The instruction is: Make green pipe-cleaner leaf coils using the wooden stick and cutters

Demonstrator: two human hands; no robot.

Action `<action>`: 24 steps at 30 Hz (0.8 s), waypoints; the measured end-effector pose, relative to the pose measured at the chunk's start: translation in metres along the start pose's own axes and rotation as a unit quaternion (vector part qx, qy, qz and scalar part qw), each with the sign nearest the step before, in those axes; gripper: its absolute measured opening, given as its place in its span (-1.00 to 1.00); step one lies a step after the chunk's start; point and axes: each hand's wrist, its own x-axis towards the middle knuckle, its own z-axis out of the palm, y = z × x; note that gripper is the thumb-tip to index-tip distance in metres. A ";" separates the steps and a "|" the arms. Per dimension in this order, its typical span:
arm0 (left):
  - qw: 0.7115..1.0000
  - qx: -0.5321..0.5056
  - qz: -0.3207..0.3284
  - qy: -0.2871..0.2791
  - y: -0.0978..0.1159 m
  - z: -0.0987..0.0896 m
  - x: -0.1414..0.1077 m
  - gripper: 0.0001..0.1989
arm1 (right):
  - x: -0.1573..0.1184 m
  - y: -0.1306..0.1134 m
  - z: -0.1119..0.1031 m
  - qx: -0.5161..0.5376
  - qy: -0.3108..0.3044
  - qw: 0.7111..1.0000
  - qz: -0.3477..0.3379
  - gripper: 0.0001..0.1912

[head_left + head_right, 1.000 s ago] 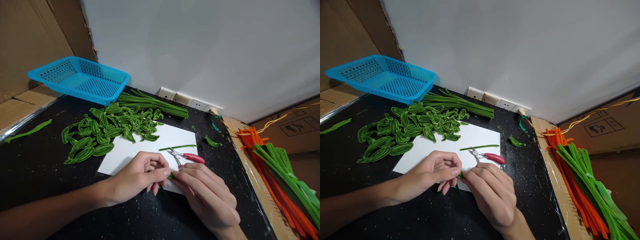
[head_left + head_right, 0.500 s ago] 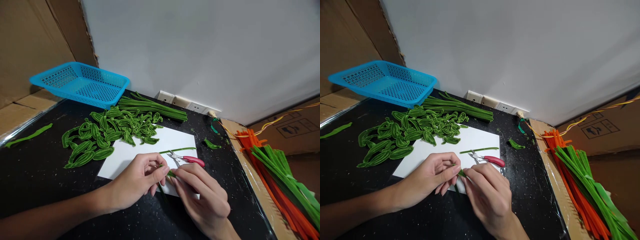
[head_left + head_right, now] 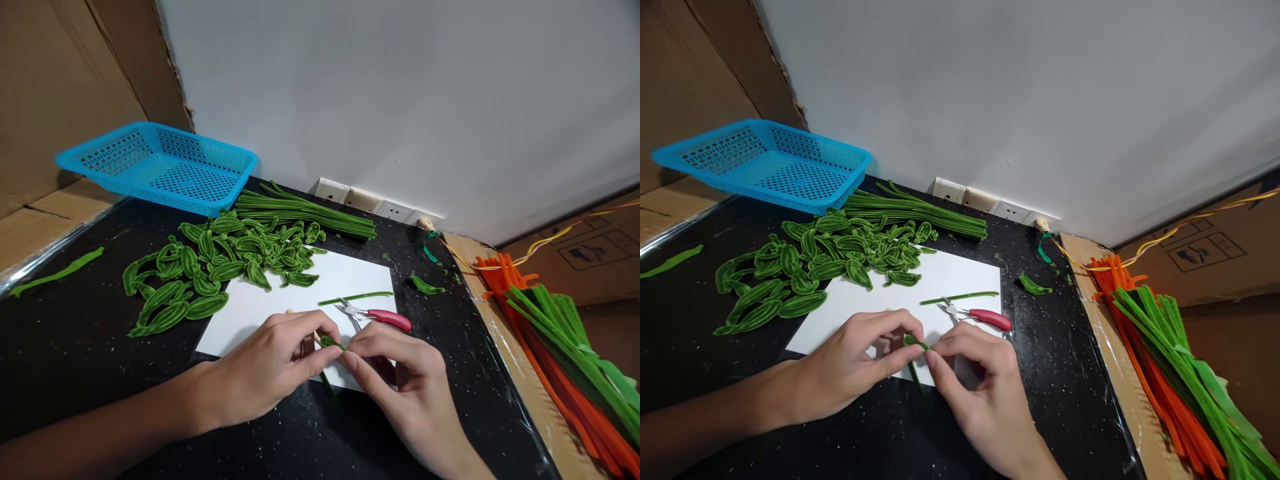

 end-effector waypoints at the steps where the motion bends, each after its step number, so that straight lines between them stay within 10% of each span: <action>1: 1.000 0.009 0.003 -0.005 0.000 -0.001 0.000 -0.82 | 0.000 0.000 -0.001 0.007 -0.009 1.000 0.010 -0.80; 10: 0.981 -0.167 -0.091 -0.038 0.008 0.000 0.004 -0.73 | 0.001 0.001 -0.001 -0.036 0.062 0.995 -0.062 -0.91; 24: 0.984 -0.153 -0.091 -0.015 0.016 -0.003 0.005 -0.73 | -0.006 0.003 0.004 -0.209 0.097 0.942 -0.245 -0.70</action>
